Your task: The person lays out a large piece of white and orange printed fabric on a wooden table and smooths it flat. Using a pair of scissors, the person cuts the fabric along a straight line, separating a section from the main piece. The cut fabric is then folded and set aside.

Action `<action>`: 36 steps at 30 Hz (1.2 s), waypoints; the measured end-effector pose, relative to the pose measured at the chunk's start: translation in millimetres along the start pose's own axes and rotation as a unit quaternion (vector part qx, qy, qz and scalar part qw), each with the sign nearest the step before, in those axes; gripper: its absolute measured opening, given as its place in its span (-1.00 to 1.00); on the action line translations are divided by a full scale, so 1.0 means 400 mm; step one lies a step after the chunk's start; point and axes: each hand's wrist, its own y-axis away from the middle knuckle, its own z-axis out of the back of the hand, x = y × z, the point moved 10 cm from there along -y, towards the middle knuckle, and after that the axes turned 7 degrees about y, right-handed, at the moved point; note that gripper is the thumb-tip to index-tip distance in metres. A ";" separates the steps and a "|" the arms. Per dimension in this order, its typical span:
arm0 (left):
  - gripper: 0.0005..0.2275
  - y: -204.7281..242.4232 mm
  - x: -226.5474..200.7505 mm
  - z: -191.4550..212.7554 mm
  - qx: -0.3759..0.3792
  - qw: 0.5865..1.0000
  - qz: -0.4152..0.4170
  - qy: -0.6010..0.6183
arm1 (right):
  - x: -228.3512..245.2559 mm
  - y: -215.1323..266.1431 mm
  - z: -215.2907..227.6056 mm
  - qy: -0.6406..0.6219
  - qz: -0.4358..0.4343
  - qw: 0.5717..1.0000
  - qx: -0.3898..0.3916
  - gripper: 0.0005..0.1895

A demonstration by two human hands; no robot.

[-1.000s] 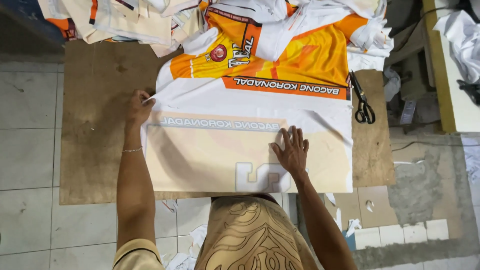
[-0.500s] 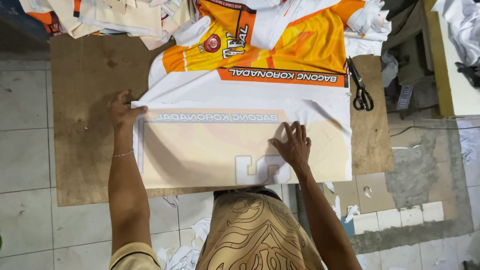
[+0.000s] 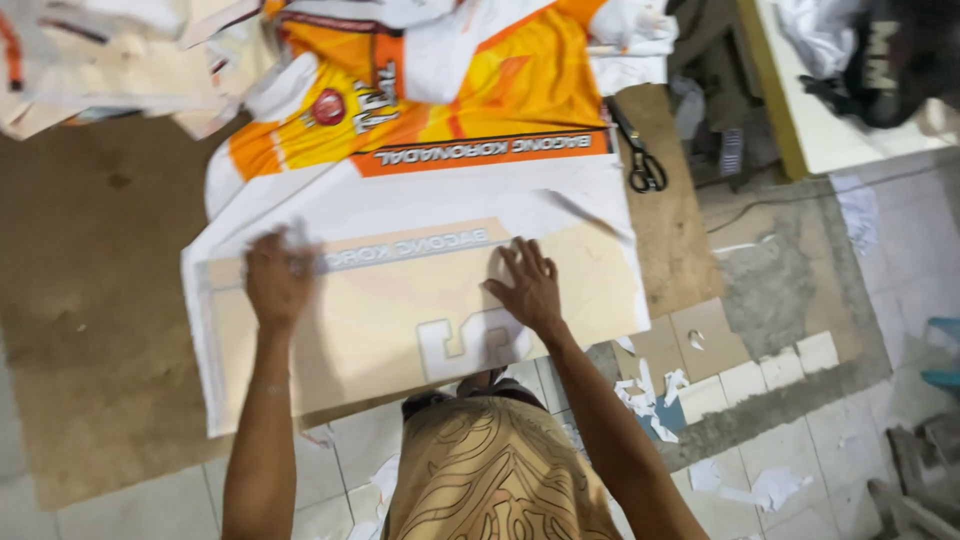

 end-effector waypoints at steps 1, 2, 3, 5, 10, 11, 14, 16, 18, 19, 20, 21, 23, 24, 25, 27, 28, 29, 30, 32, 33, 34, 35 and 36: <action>-0.57 0.026 -0.045 -0.005 0.000 1.000 -0.012 0.007 | -0.038 -0.006 0.013 0.004 -0.011 1.000 -0.007 -0.22; -0.51 0.055 -0.112 -0.005 -0.014 0.996 -0.067 -0.055 | -0.073 -0.011 0.010 0.003 -0.013 1.000 0.016 -0.25; -0.45 0.095 -0.175 -0.006 -0.027 0.986 -0.120 -0.116 | -0.108 -0.007 0.005 0.000 -0.014 0.999 0.043 -0.29; -0.50 0.095 -0.182 -0.001 -0.043 0.979 -0.146 -0.136 | -0.279 -0.014 0.009 0.025 -0.075 0.995 0.061 -0.33; -0.54 0.080 -0.227 -0.064 -0.045 0.973 -0.138 -0.180 | -0.705 0.104 -0.046 0.061 -0.312 0.942 0.105 -0.46; -0.60 0.066 -0.279 -0.093 -0.052 0.976 -0.142 -0.157 | -0.706 0.118 -0.028 0.055 -0.286 0.953 0.083 -0.33; -0.75 0.003 -0.477 -0.279 -0.021 0.985 -0.164 -0.041 | -0.628 0.161 0.045 0.001 -0.233 0.971 0.047 -0.10; -0.84 -0.045 -0.637 -0.453 0.012 0.983 -0.176 0.051 | -0.582 0.170 0.081 -0.045 -0.200 0.978 0.031 -0.01; -0.93 -0.072 -0.803 -0.636 0.036 0.963 -0.195 0.183 | -0.581 0.193 0.056 -0.097 -0.220 0.967 0.086 0.08; -0.93 -0.077 -0.868 -0.696 0.037 0.964 -0.191 0.181 | -0.586 0.198 0.063 -0.098 -0.217 0.967 0.090 0.08; -0.84 -0.087 -0.914 -0.797 0.106 0.973 -0.137 0.152 | -0.588 0.201 0.068 -0.128 -0.213 0.964 0.092 0.13; -0.74 -0.097 -0.954 -0.897 0.174 0.974 -0.085 0.121 | -0.588 0.200 0.071 -0.160 -0.210 0.960 0.091 0.18; -0.76 -0.102 -0.998 -0.969 0.223 0.970 -0.080 0.060 | -0.617 0.201 0.056 -0.160 -0.208 0.959 0.102 0.16; -0.78 -0.097 -1.014 -1.013 0.269 0.960 -0.075 0.001 | -0.628 0.203 0.048 -0.158 -0.207 0.959 0.112 0.14; -0.78 -0.099 -1.029 -0.993 0.275 0.959 -0.071 -0.003 | -0.633 0.206 0.043 -0.162 -0.206 0.958 0.119 0.14; -0.86 -0.119 -1.044 -0.950 0.297 0.953 -0.010 0.063 | -0.634 0.200 0.041 -0.171 -0.200 0.957 0.127 0.07; -0.86 -0.114 -1.037 -0.925 0.298 0.953 -0.006 0.059 | -0.636 0.211 0.030 -0.174 -0.197 0.956 0.130 0.07; -0.87 -0.127 -1.049 -0.896 0.296 0.952 -0.029 0.079 | -0.640 0.207 0.026 -0.167 -0.198 0.958 0.123 0.05; -0.88 -0.139 -1.059 -0.865 0.294 0.949 -0.052 0.098 | -0.640 0.204 0.022 -0.159 -0.199 0.960 0.116 0.03; -0.87 -0.059 -1.084 -0.799 0.376 0.922 -0.074 0.050 | -0.633 0.211 0.017 -0.161 -0.193 0.961 0.114 0.03; -0.85 -0.006 -1.102 -0.779 0.452 0.887 -0.098 0.007 | -0.635 0.207 0.021 -0.159 -0.189 0.963 0.108 0.03; -0.85 0.004 -1.113 -0.753 0.450 0.888 -0.096 0.006 | -0.638 0.206 0.017 -0.159 -0.185 0.964 0.108 0.03; -0.86 0.023 -1.119 -0.731 0.466 0.879 -0.099 -0.005 | -0.638 0.206 0.011 -0.160 -0.188 0.963 0.105 0.03; -0.87 0.042 -1.125 -0.708 0.481 0.870 -0.102 -0.017 | -0.637 0.205 0.005 -0.160 -0.192 0.963 0.102 0.03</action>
